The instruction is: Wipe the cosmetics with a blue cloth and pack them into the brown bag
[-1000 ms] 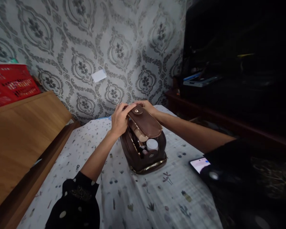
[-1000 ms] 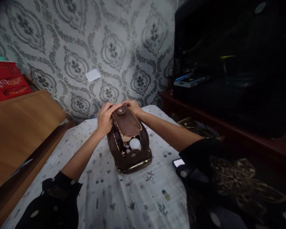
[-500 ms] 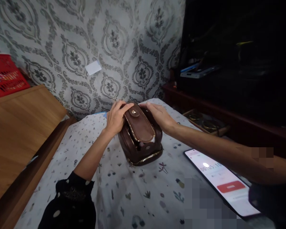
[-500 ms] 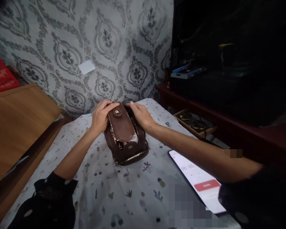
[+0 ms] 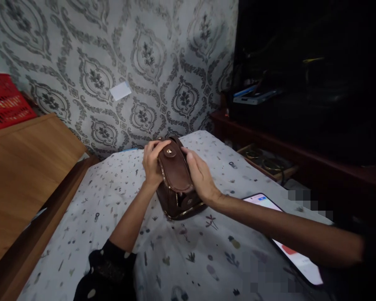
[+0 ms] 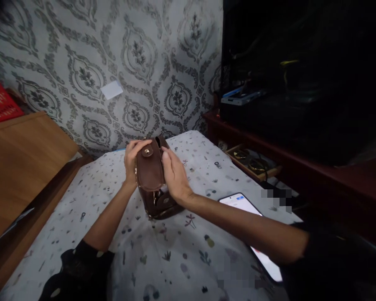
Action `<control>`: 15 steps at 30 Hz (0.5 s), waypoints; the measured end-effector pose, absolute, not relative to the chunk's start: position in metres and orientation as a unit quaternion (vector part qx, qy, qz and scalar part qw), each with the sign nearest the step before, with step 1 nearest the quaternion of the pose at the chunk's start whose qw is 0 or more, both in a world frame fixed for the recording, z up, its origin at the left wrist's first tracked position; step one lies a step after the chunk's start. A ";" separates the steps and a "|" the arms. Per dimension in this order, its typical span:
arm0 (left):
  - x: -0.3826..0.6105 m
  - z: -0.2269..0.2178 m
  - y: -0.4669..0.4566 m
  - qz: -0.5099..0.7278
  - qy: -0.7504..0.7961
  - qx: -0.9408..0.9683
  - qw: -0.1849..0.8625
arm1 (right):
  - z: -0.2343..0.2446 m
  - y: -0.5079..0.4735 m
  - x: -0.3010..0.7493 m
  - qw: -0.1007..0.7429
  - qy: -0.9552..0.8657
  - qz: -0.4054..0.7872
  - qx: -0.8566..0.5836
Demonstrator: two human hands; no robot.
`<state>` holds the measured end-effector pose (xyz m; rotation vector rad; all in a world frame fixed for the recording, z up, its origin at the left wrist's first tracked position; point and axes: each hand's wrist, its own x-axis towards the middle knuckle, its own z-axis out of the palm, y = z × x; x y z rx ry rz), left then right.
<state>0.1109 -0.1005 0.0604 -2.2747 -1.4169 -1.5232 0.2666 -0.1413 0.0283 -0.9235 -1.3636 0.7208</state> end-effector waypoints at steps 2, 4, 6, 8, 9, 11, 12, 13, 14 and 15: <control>0.113 0.057 -0.098 -0.511 -0.453 -0.731 0.022 | 0.027 -0.143 0.272 0.612 -0.614 0.316 -0.386; 0.113 0.056 -0.096 -0.514 -0.442 -0.735 0.016 | 0.024 -0.145 0.287 0.592 -0.642 0.313 -0.373; 0.111 0.057 -0.095 -0.517 -0.436 -0.736 0.015 | 0.018 -0.147 0.304 0.557 -0.680 0.310 -0.362; 0.110 0.058 -0.096 -0.520 -0.432 -0.737 0.016 | 0.012 -0.150 0.317 0.515 -0.718 0.307 -0.354; 0.110 0.058 -0.096 -0.521 -0.430 -0.737 0.017 | 0.010 -0.151 0.320 0.499 -0.732 0.304 -0.350; 0.111 0.058 -0.096 -0.521 -0.426 -0.739 0.020 | 0.008 -0.151 0.320 0.488 -0.749 0.287 -0.344; 0.111 0.058 -0.097 -0.520 -0.424 -0.741 0.022 | 0.007 -0.150 0.318 0.491 -0.752 0.275 -0.343; 0.111 0.057 -0.097 -0.517 -0.423 -0.744 0.026 | 0.007 -0.149 0.314 0.498 -0.751 0.263 -0.345; 0.111 0.057 -0.097 -0.513 -0.423 -0.746 0.029 | 0.006 -0.148 0.310 0.505 -0.748 0.252 -0.349; 0.111 0.057 -0.098 -0.507 -0.425 -0.749 0.033 | 0.006 -0.148 0.306 0.512 -0.743 0.244 -0.356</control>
